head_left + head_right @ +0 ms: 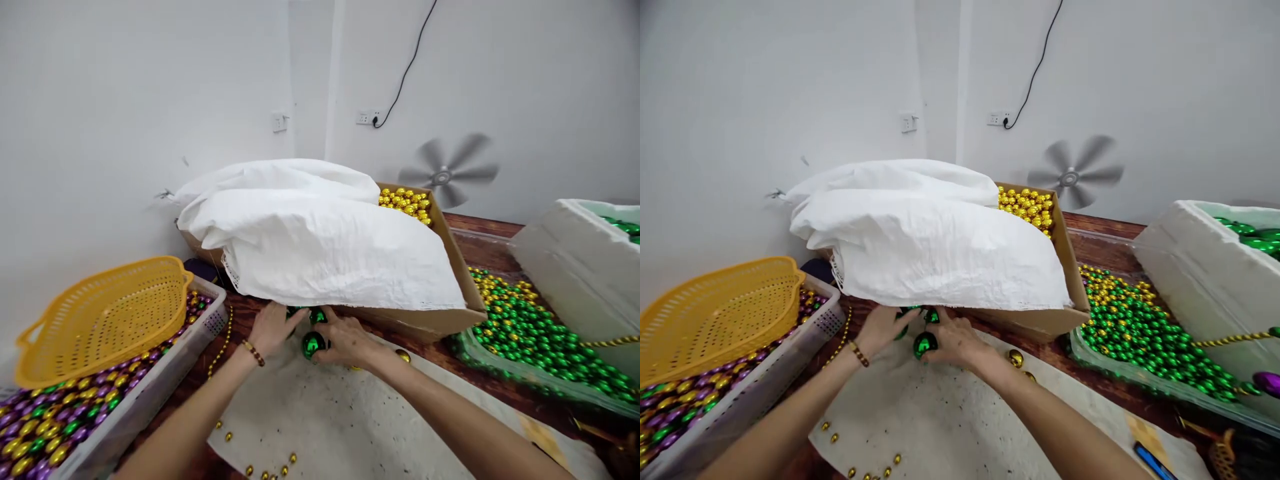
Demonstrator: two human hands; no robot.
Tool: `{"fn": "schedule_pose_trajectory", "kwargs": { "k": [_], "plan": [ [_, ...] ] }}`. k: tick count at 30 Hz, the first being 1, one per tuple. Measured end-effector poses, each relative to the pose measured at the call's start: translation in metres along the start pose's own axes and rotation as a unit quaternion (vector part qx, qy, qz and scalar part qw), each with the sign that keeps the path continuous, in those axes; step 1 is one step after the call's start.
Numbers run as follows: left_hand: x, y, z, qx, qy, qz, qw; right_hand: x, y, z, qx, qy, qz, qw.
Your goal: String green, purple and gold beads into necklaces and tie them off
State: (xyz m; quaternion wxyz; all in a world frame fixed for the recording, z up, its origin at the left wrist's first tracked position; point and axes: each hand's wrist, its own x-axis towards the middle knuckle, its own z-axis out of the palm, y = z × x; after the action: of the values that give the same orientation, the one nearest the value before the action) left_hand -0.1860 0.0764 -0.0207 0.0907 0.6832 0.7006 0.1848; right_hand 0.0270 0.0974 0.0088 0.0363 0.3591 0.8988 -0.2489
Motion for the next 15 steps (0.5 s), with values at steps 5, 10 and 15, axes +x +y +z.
{"fn": "schedule_pose_trajectory", "kwargs": {
  "k": [5, 10, 15],
  "plan": [
    [-0.002, 0.011, 0.039, 0.07, -0.042, -0.08, 0.993, 0.015, 0.02, 0.031, -0.074, 0.032, -0.017, 0.997],
    [0.006, 0.016, 0.045, 0.083, -0.067, -0.071, 0.992, 0.016, 0.022, 0.026, -0.093, 0.017, -0.004, 0.996],
    [0.02, -0.006, 0.018, 0.04, -0.049, -0.021, 0.998, 0.022, 0.008, -0.009, -0.12, 0.07, -0.04, 0.989]
  ]
}}
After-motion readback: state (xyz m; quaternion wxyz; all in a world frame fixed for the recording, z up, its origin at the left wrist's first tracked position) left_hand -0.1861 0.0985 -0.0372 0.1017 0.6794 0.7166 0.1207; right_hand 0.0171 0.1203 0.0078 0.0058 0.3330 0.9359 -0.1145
